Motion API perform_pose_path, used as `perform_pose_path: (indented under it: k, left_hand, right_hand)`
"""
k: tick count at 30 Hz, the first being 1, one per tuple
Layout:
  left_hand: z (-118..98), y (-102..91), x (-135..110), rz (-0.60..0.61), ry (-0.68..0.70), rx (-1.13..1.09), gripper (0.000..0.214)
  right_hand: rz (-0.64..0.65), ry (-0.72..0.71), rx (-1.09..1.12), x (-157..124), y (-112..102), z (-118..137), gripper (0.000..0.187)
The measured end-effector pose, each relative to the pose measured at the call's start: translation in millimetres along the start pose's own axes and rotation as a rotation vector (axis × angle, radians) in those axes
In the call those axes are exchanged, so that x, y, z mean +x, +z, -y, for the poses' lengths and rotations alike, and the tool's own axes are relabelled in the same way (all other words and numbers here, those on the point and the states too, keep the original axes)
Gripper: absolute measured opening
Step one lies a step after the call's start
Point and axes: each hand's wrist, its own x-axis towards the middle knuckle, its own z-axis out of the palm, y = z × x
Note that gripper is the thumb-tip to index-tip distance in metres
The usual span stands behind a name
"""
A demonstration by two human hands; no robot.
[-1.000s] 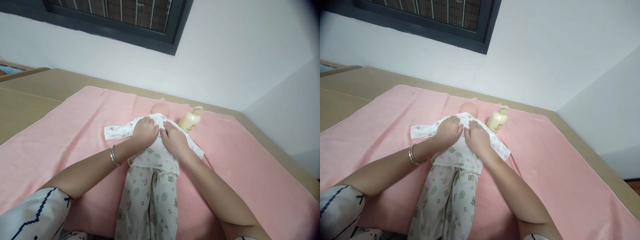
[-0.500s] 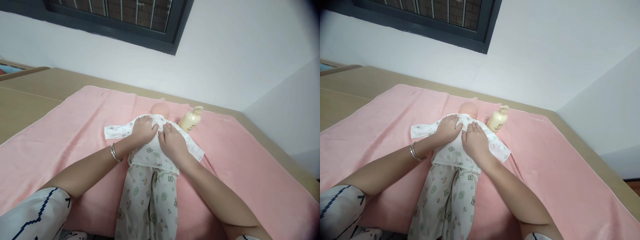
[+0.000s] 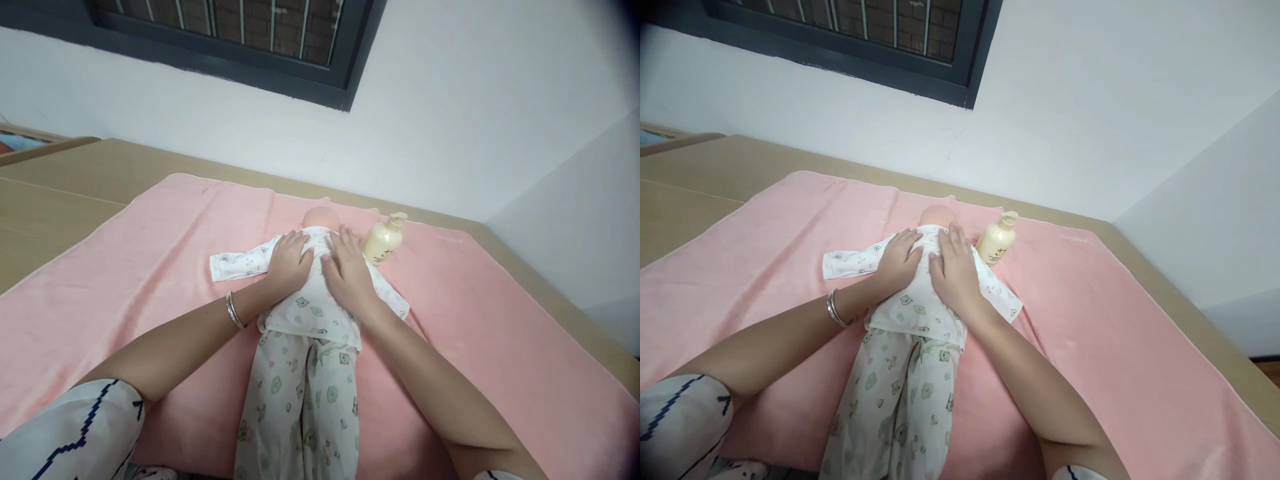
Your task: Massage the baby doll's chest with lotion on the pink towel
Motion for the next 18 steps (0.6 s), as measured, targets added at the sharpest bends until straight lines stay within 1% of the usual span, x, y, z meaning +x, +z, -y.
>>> perform_pose_path:
  k: [3,4,7,9,13,14,16,18]
  left_hand:
    - [2,0.7,-1,-0.022,-0.026,-0.026,0.041]
    - [3,0.8,-1,-0.027,-0.029,-0.036,0.041]
    - [3,0.6,-2,-0.026,-0.032,-0.052,0.04]
    - [2,-0.1,-2,-0.015,-0.039,-0.053,0.04]
    - [-1,-2.5,-1,0.011,-0.058,-0.054,0.043]
    - [-1,-3.1,-1,0.014,-0.06,-0.056,0.043]
    - [-2,-4.2,-1,0.015,-0.062,-0.059,0.042]
    - [-3,-4.8,-1,0.017,-0.061,-0.057,0.042]
  right_hand:
    - [0.047,0.012,0.025,-3,1,6,0.051]
    - [0.042,0.009,0.035,-4,0,7,0.05]
    - [-0.04,-0.034,0.024,-5,0,7,0.05]
    - [-0.052,-0.052,-0.003,-5,1,7,0.051]
    - [0.078,-0.022,-0.028,-5,4,8,0.049]
    - [0.09,-0.014,-0.031,-5,3,9,0.049]
    - [0.062,-0.016,-0.043,-5,-1,12,0.049]
    - [-0.004,-0.039,-0.073,-6,-5,14,0.05]
